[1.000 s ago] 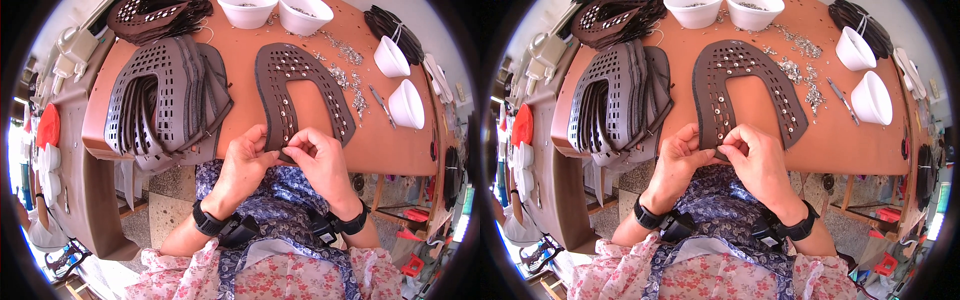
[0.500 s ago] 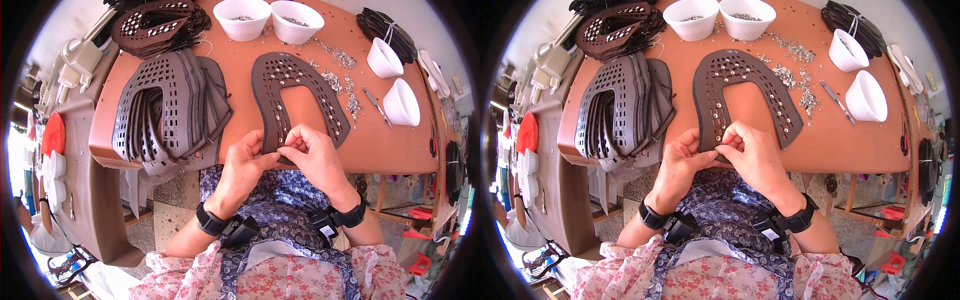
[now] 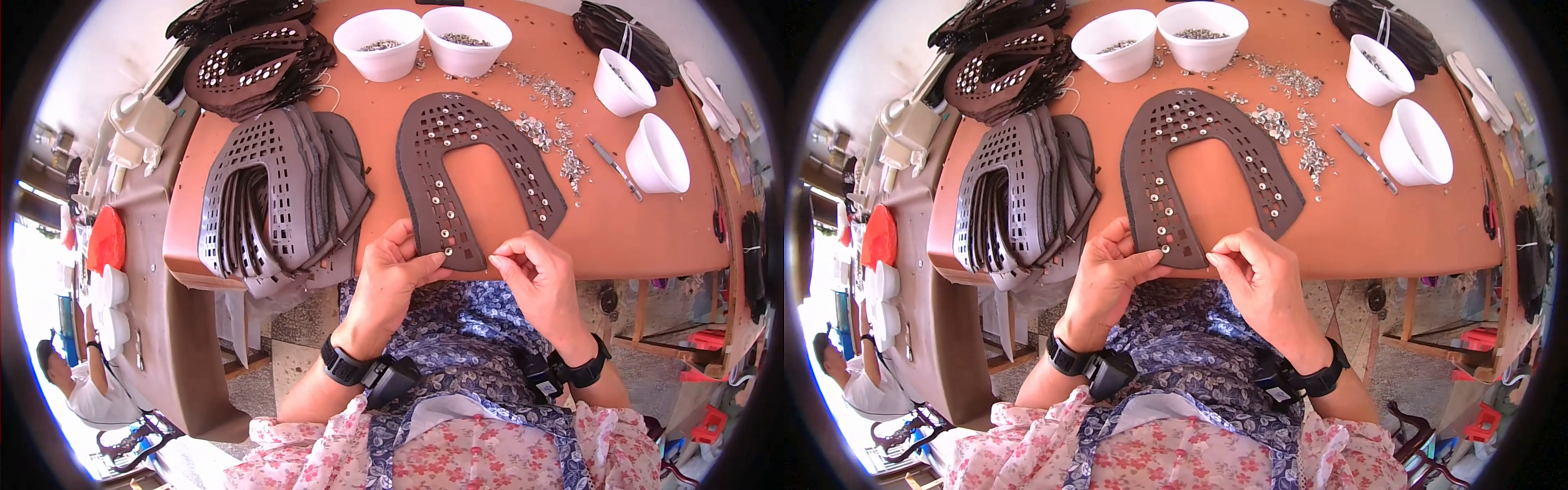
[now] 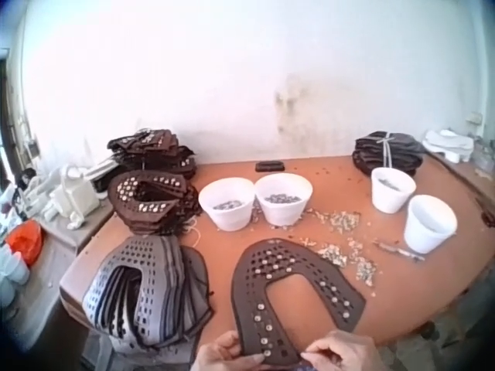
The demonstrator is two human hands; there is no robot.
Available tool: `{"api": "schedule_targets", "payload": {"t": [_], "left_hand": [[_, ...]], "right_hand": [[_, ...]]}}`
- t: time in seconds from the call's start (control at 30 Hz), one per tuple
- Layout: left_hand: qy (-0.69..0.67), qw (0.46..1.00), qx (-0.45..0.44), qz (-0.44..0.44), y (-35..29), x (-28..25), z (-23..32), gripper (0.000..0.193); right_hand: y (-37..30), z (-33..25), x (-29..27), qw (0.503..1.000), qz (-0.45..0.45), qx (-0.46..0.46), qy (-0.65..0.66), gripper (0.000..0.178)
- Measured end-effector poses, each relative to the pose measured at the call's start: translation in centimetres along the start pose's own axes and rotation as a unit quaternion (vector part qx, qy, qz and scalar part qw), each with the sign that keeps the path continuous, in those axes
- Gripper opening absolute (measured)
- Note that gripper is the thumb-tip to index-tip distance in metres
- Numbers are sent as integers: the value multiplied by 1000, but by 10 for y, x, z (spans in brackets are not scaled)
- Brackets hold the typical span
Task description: Manually attaching metal eyelets or rivets to leather shoe uppers using tweezers.
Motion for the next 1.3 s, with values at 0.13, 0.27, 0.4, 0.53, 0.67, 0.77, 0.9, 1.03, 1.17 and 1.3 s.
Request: {"api": "schedule_targets", "payload": {"t": [0.13, 0.27, 0.4, 0.53, 0.67, 0.77, 0.9, 1.03, 1.17, 1.3], "left_hand": [[-23, 1000, 2, -4, 1, 1, 0, 34], [-34, 999, -1, -3, 2, 4, 3, 33], [-38, 999, 0, 6, 2, 4, 2, 32], [-12, 1000, -5, 28, 2, 3, 2, 31], [-8, 1000, -8, 29, 2, 2, 2, 27], [-25, 1000, 7, 9, 4, 3, 2, 25], [-29, 1000, 6, 2, 4, 2, 1, 25], [-33, 999, 6, -11, 3, 2, 1, 26], [-6, 1000, -1, 13, 2, 3, 2, 26], [-13, 1000, 2, 8, 3, 3, 1, 26]], "right_hand": [[-2, 4, 1, 999, 23, -31, -2, 7], [-3, 7, 0, 1000, 14, -26, 4, 4], [-3, 5, 0, 999, 22, -37, -2, 8], [0, 4, 4, 997, 27, -70, -11, 9], [3, 3, 12, 993, 35, -114, -17, 12], [5, -2, 20, 987, 36, -146, -47, 13], [8, -6, 28, 981, 32, -176, -71, 15], [8, -4, 32, 983, 31, -164, -73, 17], [12, -7, 35, 976, 46, -191, -97, 19], [15, -9, 39, 967, 37, -206, -145, 22]]}}
Point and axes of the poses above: each hand's wrist, its own y-axis towards the middle knuckle, its own x-axis out of the palm, z = x × y, the point moved 2 cm from there along y, towards the middle knuckle, and after that the axes turned 3 degrees about -x, right-handed, at the moved point
